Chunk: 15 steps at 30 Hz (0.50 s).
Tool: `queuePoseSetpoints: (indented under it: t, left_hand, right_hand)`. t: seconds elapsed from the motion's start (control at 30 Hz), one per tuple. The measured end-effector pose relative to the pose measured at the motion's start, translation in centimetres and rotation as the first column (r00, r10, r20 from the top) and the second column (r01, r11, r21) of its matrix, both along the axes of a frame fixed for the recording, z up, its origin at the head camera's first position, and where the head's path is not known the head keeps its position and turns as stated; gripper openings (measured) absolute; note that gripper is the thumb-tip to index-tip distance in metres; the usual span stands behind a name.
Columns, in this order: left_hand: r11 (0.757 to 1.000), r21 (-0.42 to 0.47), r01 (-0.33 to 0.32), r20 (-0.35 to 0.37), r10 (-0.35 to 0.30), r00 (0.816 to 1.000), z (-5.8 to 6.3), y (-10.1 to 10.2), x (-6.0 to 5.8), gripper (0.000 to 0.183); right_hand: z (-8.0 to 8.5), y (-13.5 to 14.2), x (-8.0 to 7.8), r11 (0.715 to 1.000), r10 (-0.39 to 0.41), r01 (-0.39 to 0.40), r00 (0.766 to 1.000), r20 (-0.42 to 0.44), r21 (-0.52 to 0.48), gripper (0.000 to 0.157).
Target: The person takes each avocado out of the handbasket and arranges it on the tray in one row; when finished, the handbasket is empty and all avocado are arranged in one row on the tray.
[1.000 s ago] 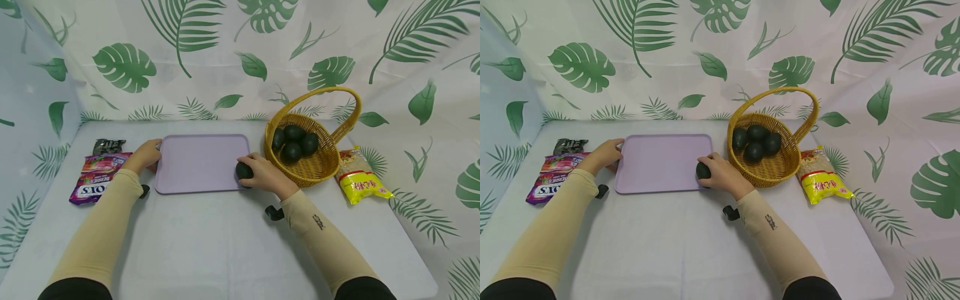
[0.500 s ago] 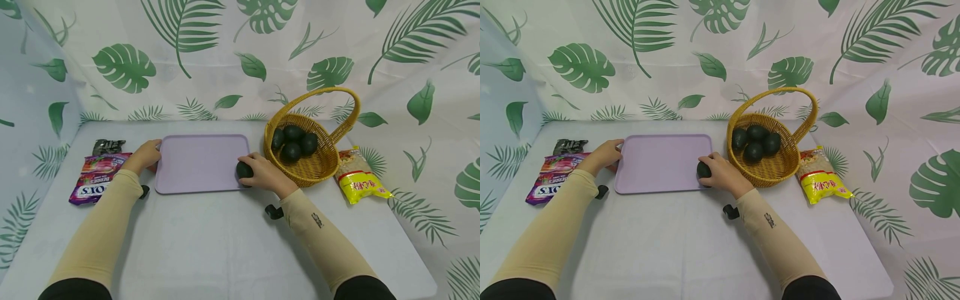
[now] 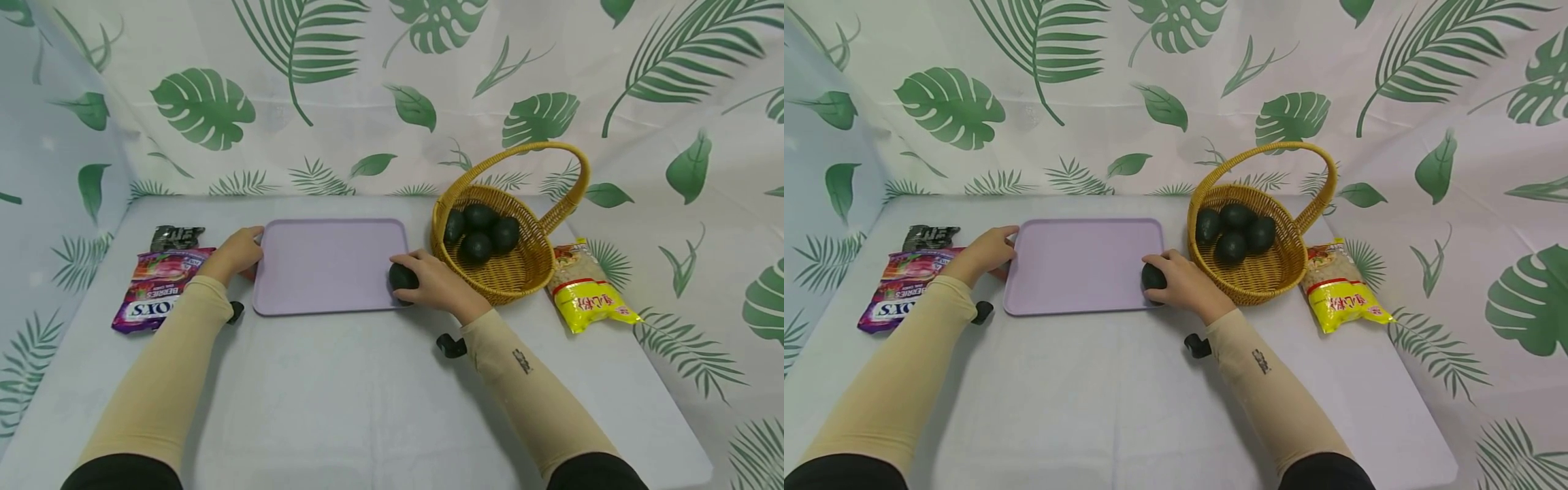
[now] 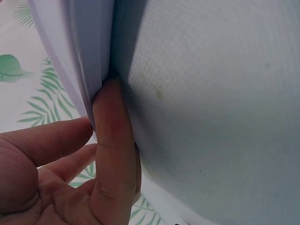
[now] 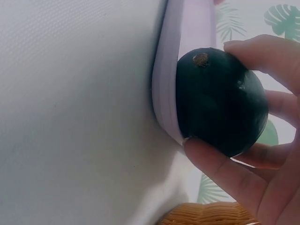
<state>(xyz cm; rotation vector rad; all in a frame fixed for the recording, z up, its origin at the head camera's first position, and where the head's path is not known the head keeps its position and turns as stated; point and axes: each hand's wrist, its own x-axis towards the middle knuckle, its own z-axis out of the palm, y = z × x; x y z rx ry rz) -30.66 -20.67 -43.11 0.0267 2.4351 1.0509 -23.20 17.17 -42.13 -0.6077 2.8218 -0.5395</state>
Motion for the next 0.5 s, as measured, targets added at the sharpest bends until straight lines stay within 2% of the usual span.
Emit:
queuePoseSetpoints:
  t: [0.5]
  left_hand:
    - [1.0,-0.01,0.013,-0.013,-0.013,1.0,0.09,-0.08,0.17,0.07]
  right_hand:
    - [-0.13,0.27,0.1,1.0,0.004,-0.004,1.0,0.014,-0.021,0.067]
